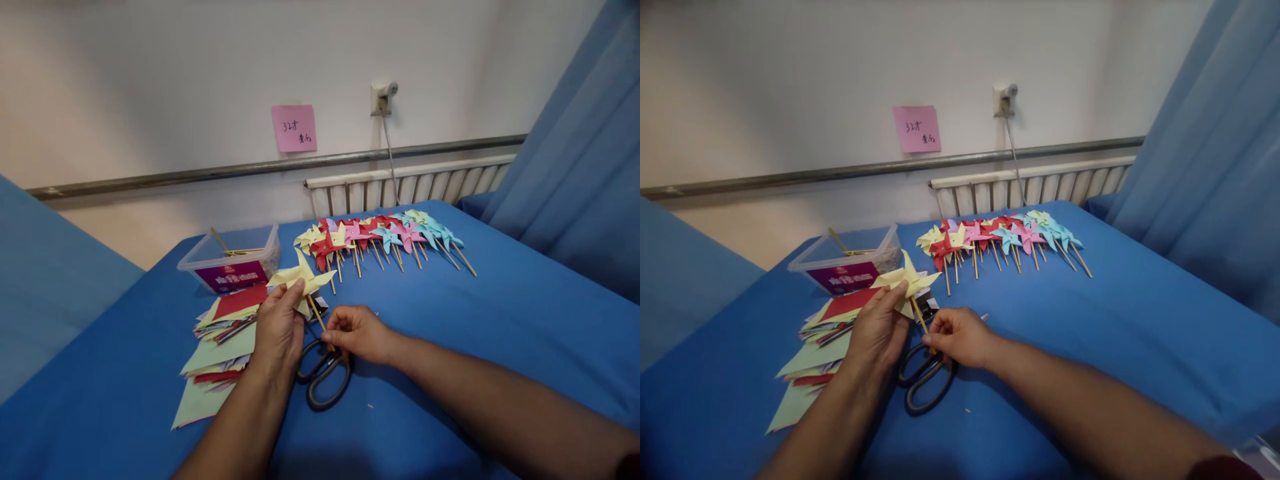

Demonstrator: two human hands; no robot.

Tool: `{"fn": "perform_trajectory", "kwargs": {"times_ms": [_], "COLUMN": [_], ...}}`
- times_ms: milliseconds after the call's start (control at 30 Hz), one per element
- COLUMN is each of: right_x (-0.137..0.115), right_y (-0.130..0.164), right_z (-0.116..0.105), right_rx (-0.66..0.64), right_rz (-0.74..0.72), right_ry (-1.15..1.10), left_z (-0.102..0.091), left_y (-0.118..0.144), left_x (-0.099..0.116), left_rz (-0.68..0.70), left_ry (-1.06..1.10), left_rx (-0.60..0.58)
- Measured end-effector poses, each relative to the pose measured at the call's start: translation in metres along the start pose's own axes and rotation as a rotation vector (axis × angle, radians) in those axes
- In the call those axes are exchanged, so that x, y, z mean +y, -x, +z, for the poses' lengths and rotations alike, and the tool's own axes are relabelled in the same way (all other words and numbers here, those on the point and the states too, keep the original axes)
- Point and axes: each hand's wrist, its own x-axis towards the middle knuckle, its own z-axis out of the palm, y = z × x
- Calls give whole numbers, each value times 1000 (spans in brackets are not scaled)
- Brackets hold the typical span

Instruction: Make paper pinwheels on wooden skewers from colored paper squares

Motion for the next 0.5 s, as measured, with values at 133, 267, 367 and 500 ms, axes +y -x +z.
{"fn": "perform_trajectory", "kwargs": {"times_ms": [133,267,367,500], "right_x": [2,5,6,4], "right_y": [-1,-2,-3,-1], "right_z": [-1,-1,0,1], "right_rx": [29,43,70,86], "right_rz": [-28,-51,-78,-100], "right_ry": [50,112,184,268], "left_z": [0,0,1,2], "left_y": [1,1,0,-1], "left_x": [1,3,3,2], "left_rz": [1,0,1,-8], "left_ry": [-5,-5,-15,-6], "left_rx": [-9,-5,7,0]}}
